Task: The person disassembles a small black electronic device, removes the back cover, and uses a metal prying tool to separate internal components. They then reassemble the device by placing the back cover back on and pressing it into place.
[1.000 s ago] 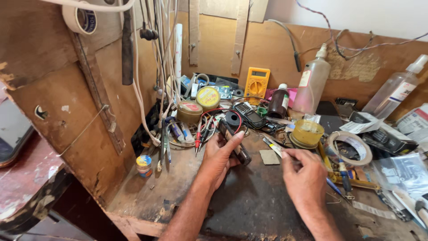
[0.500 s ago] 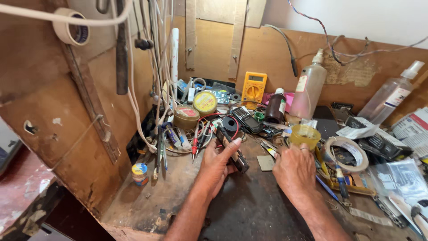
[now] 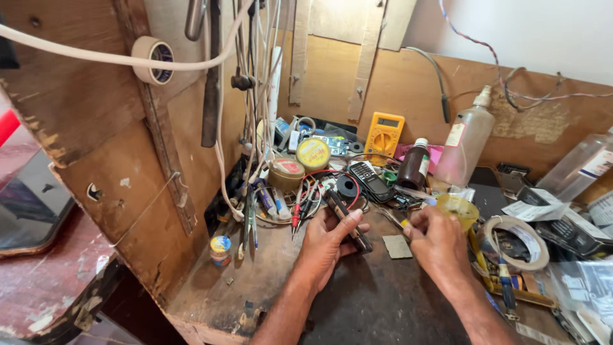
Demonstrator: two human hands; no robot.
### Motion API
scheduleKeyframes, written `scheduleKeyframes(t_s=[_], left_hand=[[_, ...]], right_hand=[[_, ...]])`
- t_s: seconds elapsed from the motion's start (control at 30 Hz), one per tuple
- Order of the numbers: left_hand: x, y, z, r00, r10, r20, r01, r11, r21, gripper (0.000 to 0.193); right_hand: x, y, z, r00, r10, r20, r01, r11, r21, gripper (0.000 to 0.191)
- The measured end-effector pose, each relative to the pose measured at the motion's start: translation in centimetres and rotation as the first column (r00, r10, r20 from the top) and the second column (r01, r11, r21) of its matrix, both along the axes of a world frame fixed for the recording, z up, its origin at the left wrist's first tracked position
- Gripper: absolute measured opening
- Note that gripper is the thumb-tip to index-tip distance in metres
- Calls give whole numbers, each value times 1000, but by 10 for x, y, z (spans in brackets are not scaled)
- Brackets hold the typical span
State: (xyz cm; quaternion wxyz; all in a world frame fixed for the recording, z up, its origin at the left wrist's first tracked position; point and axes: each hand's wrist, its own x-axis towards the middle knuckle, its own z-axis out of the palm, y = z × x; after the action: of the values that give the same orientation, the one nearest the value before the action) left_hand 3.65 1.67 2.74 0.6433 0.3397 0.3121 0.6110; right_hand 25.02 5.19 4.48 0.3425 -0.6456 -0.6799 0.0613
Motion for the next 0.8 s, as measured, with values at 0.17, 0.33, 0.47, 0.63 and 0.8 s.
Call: scheduleKeyframes(t_s=[0.17, 0.33, 0.47, 0.63, 0.8], left_hand=[[1, 2, 0, 999, 53, -11, -53, 999, 7, 39], [3, 4, -6, 994, 112, -6, -112, 994, -7, 34], [4, 6, -8, 992, 129, 7, -129, 991, 22, 36], [5, 5, -6, 987, 159, -24, -160, 987, -9, 38], [4, 4, -6, 986, 161, -31, -160, 986, 33, 41]], right_hand=[[-5, -7, 5, 991, 70, -114, -52, 987, 150, 23], [-17, -34, 1, 789, 227, -571, -270, 963, 10, 28], [-34, -58, 5, 892, 315, -326, -253, 943, 219, 25], [-51, -75, 17, 926, 252, -281, -181, 950, 256, 22], [-58, -83, 23, 936, 281, -211, -207, 926, 316, 18]])
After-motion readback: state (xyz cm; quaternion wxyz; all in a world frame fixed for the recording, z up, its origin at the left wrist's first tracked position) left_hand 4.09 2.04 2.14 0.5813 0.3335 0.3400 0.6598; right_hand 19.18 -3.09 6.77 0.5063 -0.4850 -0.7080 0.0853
